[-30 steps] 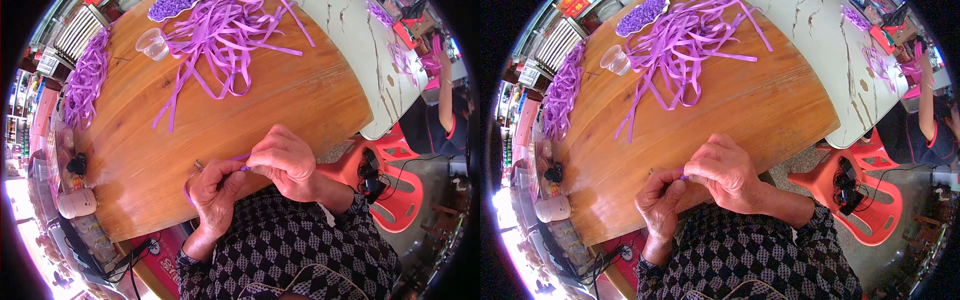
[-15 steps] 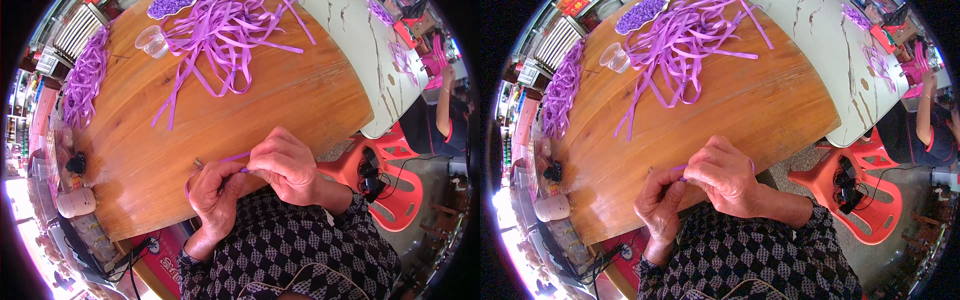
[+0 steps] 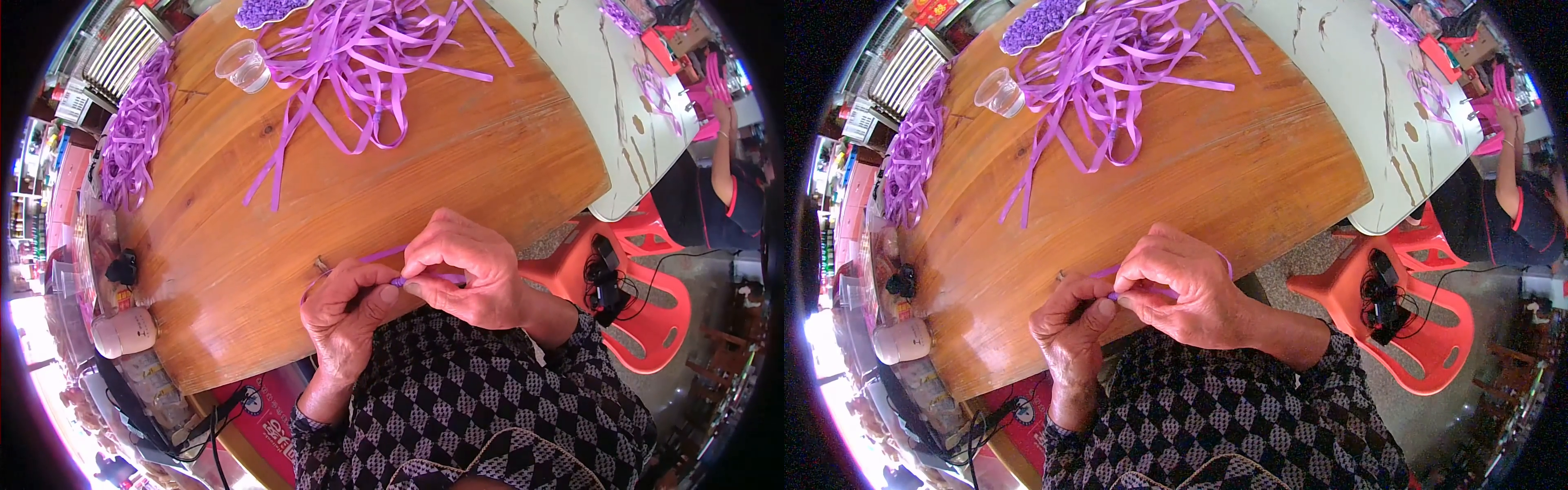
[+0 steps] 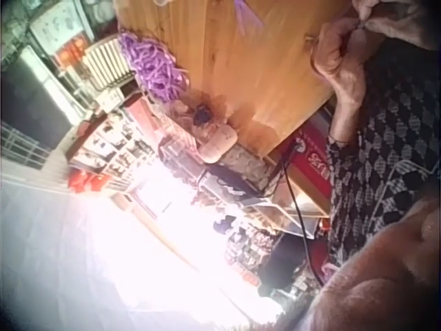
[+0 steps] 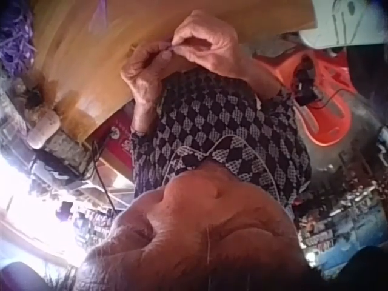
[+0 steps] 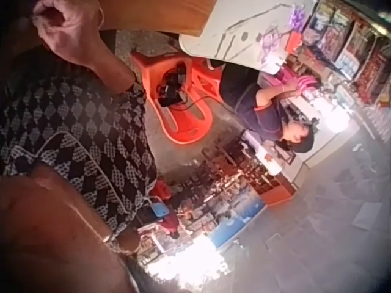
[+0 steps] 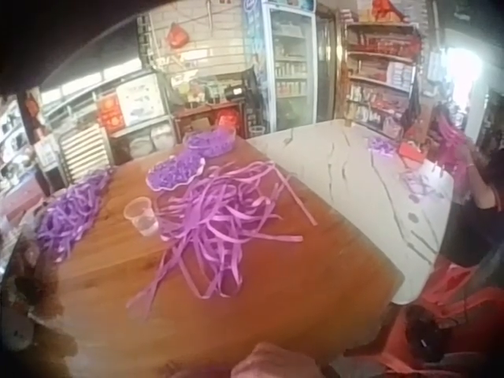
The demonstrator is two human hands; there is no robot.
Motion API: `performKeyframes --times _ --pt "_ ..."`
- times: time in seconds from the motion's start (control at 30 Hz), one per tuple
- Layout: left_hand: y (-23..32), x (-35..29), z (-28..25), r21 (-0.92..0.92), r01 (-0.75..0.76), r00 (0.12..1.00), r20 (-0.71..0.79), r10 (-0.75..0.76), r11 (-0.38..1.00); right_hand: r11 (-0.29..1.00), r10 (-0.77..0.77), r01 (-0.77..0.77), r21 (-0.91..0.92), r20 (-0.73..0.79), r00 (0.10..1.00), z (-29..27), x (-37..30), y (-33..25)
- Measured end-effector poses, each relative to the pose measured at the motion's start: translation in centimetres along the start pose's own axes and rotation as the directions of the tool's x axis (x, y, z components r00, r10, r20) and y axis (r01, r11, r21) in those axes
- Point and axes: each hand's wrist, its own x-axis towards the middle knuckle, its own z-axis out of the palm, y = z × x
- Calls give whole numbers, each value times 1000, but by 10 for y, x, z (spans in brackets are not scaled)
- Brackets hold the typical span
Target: The person ties knots in purple ribbons by hand, one at a time, and stretches each ribbon between both hands to tighten them. After tying several knots along the length of a ribbon, they set it down and pick up a new ribbon to repeat the process.
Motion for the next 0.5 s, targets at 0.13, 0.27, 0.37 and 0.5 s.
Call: performKeyframes --times 0.13,0.27,0.37,0.5 --pt "2 -1 -1 -13 20 1000 23 -20 1000 999 32 -32 22 11 999 0 0 -3" --pt "5 -4 -1 59 39 999 11 -40 997 1000 -14 14 -10 0 1000 1 -1 -2" --pt "8 -8 3 137 7 999 -35 -3 991 997 -64 64 -40 -8 998 3 -2 0" --pt "10 -7 3 370 -209 978 57 202 905 984 -167 168 -68 11 986 3 -4 6"
